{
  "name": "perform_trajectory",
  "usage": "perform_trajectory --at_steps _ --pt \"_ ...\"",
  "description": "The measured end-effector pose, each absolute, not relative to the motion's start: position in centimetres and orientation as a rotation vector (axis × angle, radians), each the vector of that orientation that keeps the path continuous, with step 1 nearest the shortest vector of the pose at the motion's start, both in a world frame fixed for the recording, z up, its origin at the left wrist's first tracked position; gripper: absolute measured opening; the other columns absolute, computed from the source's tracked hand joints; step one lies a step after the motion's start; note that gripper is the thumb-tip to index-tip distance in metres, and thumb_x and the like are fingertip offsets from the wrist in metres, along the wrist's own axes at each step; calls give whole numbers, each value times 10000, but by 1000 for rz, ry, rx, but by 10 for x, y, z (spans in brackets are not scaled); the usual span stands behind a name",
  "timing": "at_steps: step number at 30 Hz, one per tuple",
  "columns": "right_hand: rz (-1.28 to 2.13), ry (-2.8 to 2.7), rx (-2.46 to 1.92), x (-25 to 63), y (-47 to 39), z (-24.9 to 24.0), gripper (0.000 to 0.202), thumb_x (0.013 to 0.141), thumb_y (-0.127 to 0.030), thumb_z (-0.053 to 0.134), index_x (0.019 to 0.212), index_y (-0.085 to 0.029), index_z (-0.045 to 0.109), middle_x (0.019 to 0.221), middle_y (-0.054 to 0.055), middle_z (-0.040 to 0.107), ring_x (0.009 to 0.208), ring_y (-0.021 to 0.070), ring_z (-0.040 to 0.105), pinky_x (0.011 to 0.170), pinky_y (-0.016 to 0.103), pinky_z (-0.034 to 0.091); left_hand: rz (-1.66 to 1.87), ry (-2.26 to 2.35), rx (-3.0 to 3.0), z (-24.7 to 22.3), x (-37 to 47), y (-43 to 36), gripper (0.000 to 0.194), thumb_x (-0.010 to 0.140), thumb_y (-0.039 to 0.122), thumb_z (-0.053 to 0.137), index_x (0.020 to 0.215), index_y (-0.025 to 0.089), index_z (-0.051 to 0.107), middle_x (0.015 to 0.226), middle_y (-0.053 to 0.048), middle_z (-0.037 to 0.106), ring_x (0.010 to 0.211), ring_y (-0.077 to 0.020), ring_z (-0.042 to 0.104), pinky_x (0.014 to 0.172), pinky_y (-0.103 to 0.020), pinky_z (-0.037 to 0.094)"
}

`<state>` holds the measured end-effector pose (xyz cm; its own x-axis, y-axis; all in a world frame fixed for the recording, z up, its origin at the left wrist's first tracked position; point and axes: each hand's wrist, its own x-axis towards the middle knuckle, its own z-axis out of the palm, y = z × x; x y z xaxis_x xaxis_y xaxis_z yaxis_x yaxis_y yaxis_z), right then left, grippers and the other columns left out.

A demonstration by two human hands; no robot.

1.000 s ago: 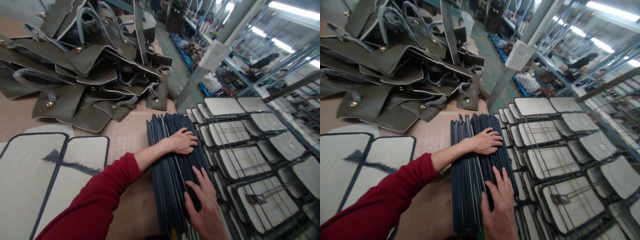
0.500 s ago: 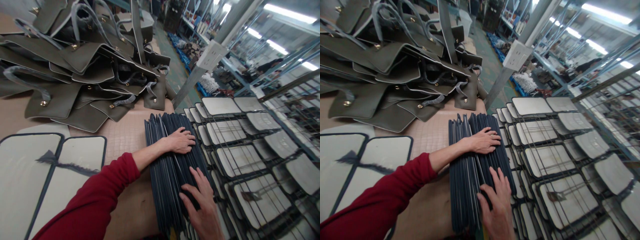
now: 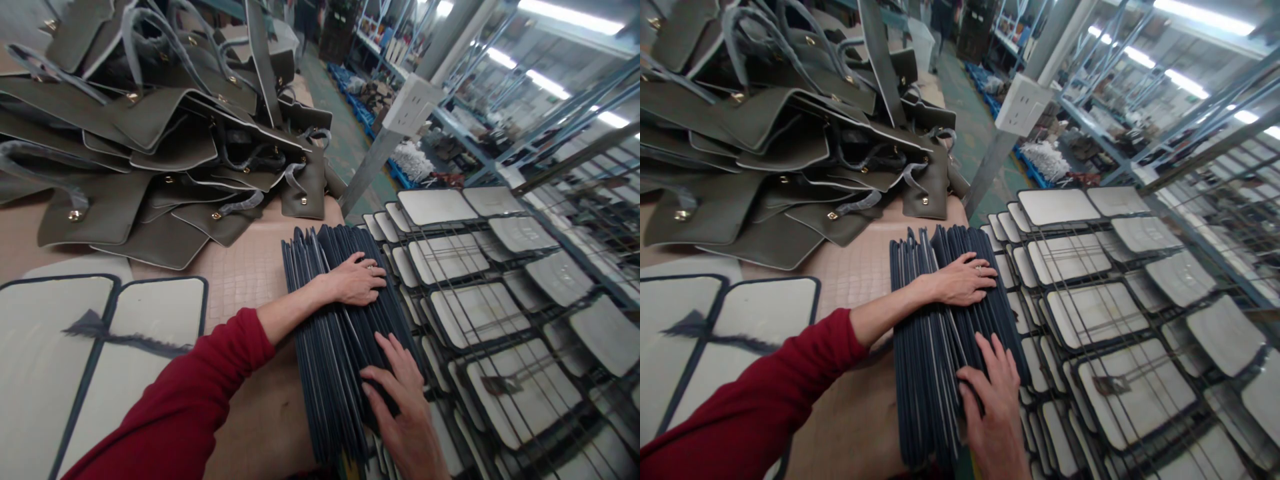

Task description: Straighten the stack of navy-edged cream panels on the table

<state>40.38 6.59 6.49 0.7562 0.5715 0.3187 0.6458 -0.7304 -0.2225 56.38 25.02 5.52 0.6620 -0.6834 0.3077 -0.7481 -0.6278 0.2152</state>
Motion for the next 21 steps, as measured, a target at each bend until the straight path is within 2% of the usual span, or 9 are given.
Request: perform_trajectory --at_steps 4,9,15,21 --pt "-353 -973 -2632 403 66 65 258 878 -46 403 970 -223 568 1404 137 429 1365 315 299 950 668 380 254 -1137 2559 58 563 250 310 900 278 404 1125 242 614 1317 -14 575 1269 -236 441 1092 -478 202" --pt "-400 -1040 -2633 400 68 63 332 816 22 397 990 -197 577 1416 153 410 1381 360 255 957 682 351 197 -1132 2571 62 563 250 307 907 284 417 1147 246 604 1347 -19 554 1293 -242 417 1101 -489 202" --pt "-389 -1013 -2677 397 72 64 239 855 -85 510 1070 -176 561 1424 155 406 1381 366 246 1006 644 317 179 -1125 2572 63 563 250 314 903 283 430 1165 240 598 1367 -23 541 1304 -246 409 1109 -489 208" --pt "-411 -994 -2666 398 70 61 242 862 -55 495 1057 -177 570 1405 160 430 1380 372 249 996 637 325 198 -1132 2558 59 566 249 331 900 280 424 1177 234 599 1359 -27 548 1297 -253 415 1108 -507 204"
